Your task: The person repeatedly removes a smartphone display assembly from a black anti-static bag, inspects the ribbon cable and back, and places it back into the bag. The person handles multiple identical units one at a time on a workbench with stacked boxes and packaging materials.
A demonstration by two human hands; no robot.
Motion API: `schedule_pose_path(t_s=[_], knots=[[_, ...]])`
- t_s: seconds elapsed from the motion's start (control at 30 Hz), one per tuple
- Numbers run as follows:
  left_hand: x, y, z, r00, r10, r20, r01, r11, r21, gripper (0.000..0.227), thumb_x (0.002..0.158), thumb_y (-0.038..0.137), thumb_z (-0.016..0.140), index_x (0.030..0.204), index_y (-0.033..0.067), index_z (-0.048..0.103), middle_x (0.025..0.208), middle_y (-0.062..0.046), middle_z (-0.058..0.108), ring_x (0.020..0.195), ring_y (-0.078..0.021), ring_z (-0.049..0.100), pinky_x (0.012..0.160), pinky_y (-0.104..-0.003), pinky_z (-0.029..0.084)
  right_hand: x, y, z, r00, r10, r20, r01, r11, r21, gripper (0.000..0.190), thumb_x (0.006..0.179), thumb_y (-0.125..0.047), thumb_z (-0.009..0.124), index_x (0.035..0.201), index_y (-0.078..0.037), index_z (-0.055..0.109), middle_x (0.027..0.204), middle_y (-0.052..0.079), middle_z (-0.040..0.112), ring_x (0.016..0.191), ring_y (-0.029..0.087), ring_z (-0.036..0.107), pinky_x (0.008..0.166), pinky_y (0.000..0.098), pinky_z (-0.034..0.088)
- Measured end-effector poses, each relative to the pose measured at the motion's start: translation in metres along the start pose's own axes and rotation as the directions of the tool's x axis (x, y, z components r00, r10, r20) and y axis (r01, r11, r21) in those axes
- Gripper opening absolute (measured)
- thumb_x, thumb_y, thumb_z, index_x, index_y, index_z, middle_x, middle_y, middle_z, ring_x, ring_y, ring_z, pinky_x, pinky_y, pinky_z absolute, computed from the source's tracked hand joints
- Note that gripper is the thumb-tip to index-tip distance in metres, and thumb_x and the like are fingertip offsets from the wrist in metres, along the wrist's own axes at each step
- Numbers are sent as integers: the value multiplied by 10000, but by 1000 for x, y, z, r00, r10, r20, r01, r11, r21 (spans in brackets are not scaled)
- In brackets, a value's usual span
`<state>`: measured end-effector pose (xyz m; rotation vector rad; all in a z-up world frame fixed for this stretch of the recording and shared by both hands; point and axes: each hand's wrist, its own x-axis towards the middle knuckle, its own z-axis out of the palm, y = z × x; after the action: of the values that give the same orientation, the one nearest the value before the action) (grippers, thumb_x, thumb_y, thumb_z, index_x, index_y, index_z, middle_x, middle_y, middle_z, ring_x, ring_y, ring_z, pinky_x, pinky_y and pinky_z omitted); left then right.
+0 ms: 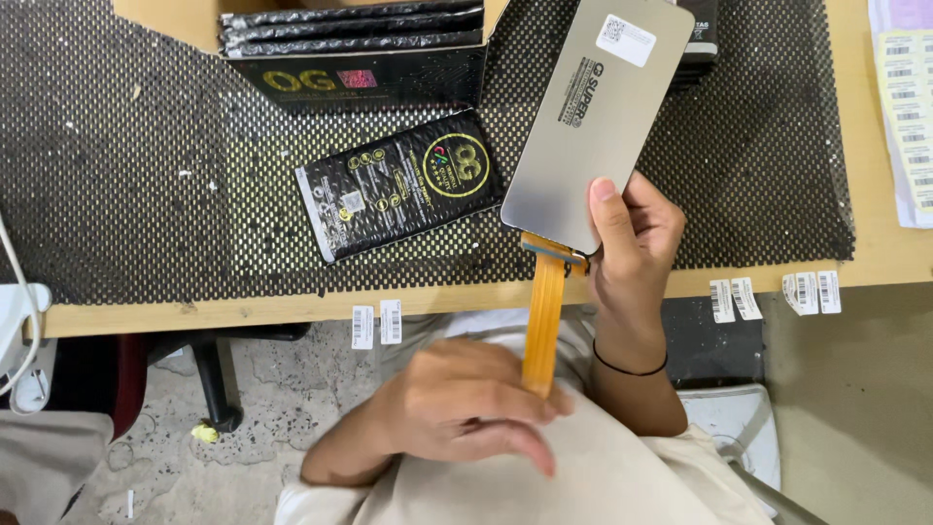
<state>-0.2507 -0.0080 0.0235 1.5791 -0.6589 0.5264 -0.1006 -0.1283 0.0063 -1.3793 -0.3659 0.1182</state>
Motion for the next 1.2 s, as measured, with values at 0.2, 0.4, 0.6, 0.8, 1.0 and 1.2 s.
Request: schedule_pose_path(t_s=[0.2,0.4,0.6,0.8,1.0,1.2], knots=[[-46,-8,1,995,-6,98,-4,994,106,377,951,366,737,1096,24,669,859,-84,718,609,-274,638,574,-398,512,-10,-14,4,1000,26,8,-26,999,27,448,966,-187,570,668,-175,236,585,-85,190,539,27,160,501,257,97],[-19,15,-12,953,271,133,-289,688,666,265,1058,452,674,936,216,673,953,44,820,988,-220,786,1063,-467,429,-33,-13,7,992,62,114,-56,997,-56,382,971,-192,610,665,-128,392,617,-80,275,570,41,248,520,243,188],[-17,-2,-16,934,322,152,-279,396,875,416,1062,96,530,1385,341,435,1085,-15,838,1102,-245,817,1129,-543,363,-58,-17,-1,950,129,285,-126,992,-28,398,984,-288,568,666,-92,430,574,-60,313,511,53,270,462,250,207],[-15,-1,-16,903,371,217,-338,303,891,452,1063,174,701,1371,383,444,1111,46,823,1022,-120,833,1077,-458,393,-65,-17,-2,954,-10,299,-29,992,124,457,970,-242,520,620,-114,256,547,-35,230,490,107,192,493,313,140],[-4,-1,-17,906,363,219,-303,195,933,244,1004,34,725,1100,256,757,1085,108,738,1041,-24,736,1068,-394,399,-62,-20,0,949,-29,313,-14,991,135,442,958,-209,520,610,-107,268,545,-33,224,487,113,195,499,308,143],[-6,5,-17,924,315,216,-284,187,940,218,1039,78,717,1161,255,754,1098,126,736,1056,-11,737,1092,-380,385,-63,-19,-2,946,5,324,-43,993,110,439,956,-210,537,605,-97,299,548,-37,244,488,110,212,494,296,158]])
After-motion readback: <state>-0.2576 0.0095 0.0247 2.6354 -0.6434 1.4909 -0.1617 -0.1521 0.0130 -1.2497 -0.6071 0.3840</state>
